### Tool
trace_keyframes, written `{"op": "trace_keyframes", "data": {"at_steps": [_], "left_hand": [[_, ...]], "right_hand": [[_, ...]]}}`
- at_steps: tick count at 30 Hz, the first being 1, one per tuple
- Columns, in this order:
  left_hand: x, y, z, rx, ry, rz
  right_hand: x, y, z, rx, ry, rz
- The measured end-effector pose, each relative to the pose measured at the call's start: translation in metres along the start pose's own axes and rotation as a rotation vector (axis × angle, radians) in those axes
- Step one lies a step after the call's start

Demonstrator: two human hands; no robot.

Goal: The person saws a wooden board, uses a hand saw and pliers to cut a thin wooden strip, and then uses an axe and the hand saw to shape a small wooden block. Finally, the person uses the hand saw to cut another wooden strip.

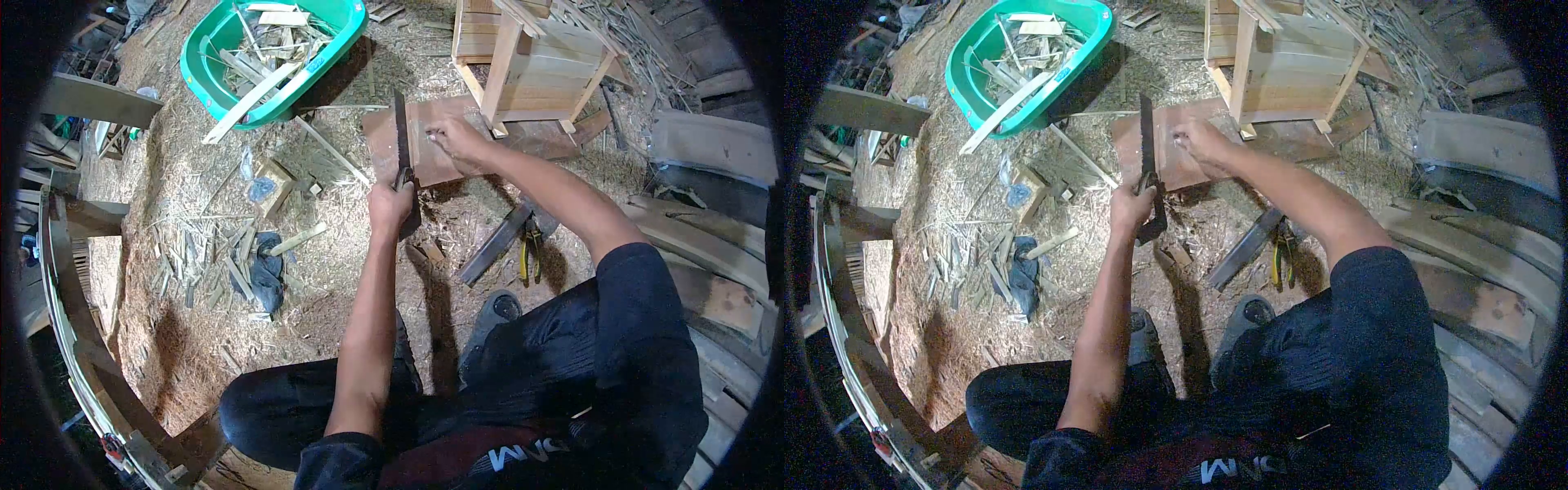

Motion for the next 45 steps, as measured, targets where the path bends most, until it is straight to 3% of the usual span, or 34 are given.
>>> {"op": "trace_keyframes", "data": {"at_steps": [4,7,10,13,16,18,22,27,31,37,40,41,45], "left_hand": [[0.008,0.026,0.013,0.003,-0.025,0.014],[0.007,0.032,0.016,-0.003,-0.045,0.002],[0.002,0.024,0.014,-0.087,-0.030,0.004],[0.005,0.028,0.015,-0.079,-0.049,0.019],[0.006,0.029,0.014,-0.069,-0.025,-0.040],[0.006,0.025,0.010,-0.062,-0.015,-0.062],[0.016,0.042,0.024,0.102,-0.257,0.000],[0.011,0.048,0.021,0.027,0.059,-0.286],[0.008,0.053,0.018,-0.058,0.061,-0.211],[0.013,0.056,0.007,-0.156,0.120,-0.241],[0.015,0.053,-0.002,-0.171,0.178,-0.324],[0.017,0.052,-0.004,-0.161,0.181,-0.321],[0.020,0.065,0.001,-0.143,0.129,-0.287]], "right_hand": [[-0.005,0.001,-0.006,0.317,-0.113,0.150],[-0.003,0.021,-0.019,0.398,-0.090,0.223],[-0.003,0.033,-0.033,0.279,-0.022,0.117],[0.008,0.013,-0.015,0.563,-0.241,0.174],[0.010,0.005,-0.011,0.511,-0.194,0.145],[0.011,-0.002,-0.001,0.373,-0.196,-0.005],[0.031,-0.012,0.023,0.036,-0.065,-0.108],[0.056,-0.012,0.038,-0.106,0.156,-0.157],[0.072,-0.003,0.046,-0.128,0.099,-0.259],[0.071,0.013,0.021,0.171,0.050,-0.044],[0.061,0.005,0.009,0.251,-0.055,-0.238],[0.057,0.017,-0.005,0.314,0.043,-0.219],[0.053,-0.004,-0.003,0.311,0.047,-0.190]]}}
Point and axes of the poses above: each hand's wrist, its own x-axis away from the middle knuckle, its own z-axis out of the back of the hand, y = z × x, the point moved 2 cm from there along -x, towards the middle knuckle, and after that the axes turned 1 degree about x, right-handed, at the moved point
